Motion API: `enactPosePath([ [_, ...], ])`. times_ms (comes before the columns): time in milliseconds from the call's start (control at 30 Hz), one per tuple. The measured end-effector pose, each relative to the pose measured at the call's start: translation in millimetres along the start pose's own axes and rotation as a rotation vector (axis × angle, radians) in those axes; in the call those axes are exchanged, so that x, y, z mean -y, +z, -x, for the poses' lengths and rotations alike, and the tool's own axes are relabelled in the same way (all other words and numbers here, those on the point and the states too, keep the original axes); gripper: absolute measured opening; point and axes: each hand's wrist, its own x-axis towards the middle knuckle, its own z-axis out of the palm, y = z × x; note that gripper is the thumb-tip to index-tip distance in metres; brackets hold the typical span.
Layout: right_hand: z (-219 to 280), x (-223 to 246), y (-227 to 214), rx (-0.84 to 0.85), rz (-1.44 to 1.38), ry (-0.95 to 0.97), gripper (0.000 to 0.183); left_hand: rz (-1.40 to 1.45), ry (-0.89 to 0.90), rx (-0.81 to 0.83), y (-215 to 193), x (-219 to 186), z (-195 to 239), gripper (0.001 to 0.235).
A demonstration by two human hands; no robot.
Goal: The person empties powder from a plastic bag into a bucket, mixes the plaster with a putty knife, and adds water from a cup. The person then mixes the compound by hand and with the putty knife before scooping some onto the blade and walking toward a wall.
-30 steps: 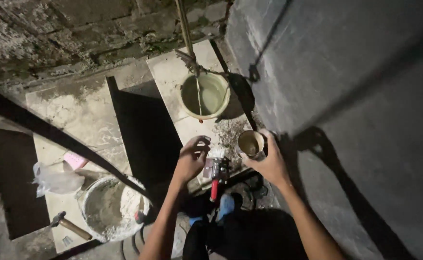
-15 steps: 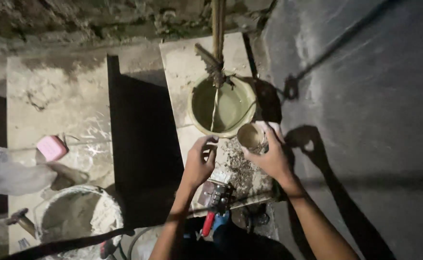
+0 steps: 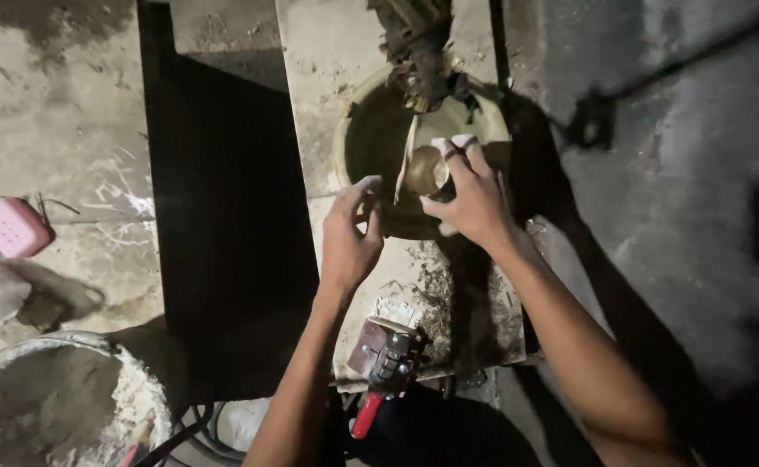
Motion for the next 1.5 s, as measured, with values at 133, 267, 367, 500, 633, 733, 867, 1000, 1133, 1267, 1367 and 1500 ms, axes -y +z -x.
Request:
enactPosePath([
  [133,-10.1,-11.5,22.1,0.158,0.201,0.034,0.098,0.017,-0.06,0.024,0.2,9.4,-3.9,0.036],
  [267,-17.7,-17.8,37.5,0.197,0.325,-0.004,0.092,0.018,-0.058,0.013,-1.6,9.2,-3.8,0.034],
  [367,-18.4,-23.6,44.5,0.136,0.343,-0.072,0.086,0.031,-0.093,0.035,-3.9,5.9,-2.7,0.036],
  [500,-18.9,-21.8,48.4,0.168,0.408,-0.074,0.083,0.053,-0.084,0.029,-6.4,0.8,0.1,0.037],
  [633,-17.3,-18.7,51.9,0.141,0.485,-0.139,0.081,0.066,-0.135,0.038,-5.9,-2.3,0.9,0.036],
  [733,-20.4,-19.2,55.3,0.126,0.486,-0.158,0.083,0.057,-0.1,0.035,-7.1,-2.0,-1.7,0.036],
  [867,-16.3,-19.3,55.1,0.126,0.416,-0.148,0.081,0.076,-0.119,0.044,-6.3,0.0,-2.2,0.035],
  [1000,-12.8,-17.1,53.0,0.132,0.414,-0.09,0.083,0.116,-0.113,0.033,-5.6,1.8,-0.5,0.033],
  [1133,-14.4,-16.0,54.4,0.179,0.41,-0.024,0.077,0.062,-0.111,0.035,-8.9,0.8,0.1,0.032],
  [1267,-17.2,-17.3,58.3,0.102,0.452,-0.148,0.086,0.069,-0.126,0.04,-9.7,0.4,-6.0,0.031],
  [1367,-15.8,-17.7,60.6,0.118,0.411,-0.146,0.076,0.044,-0.079,0.023,-10.6,5.9,-1.7,0.03],
  [1500,-18.5,-14.1,59.5,0.143,0.429,-0.094,0.078,0.131,-0.093,0.021,-12.5,10.5,-1.6,0.028],
])
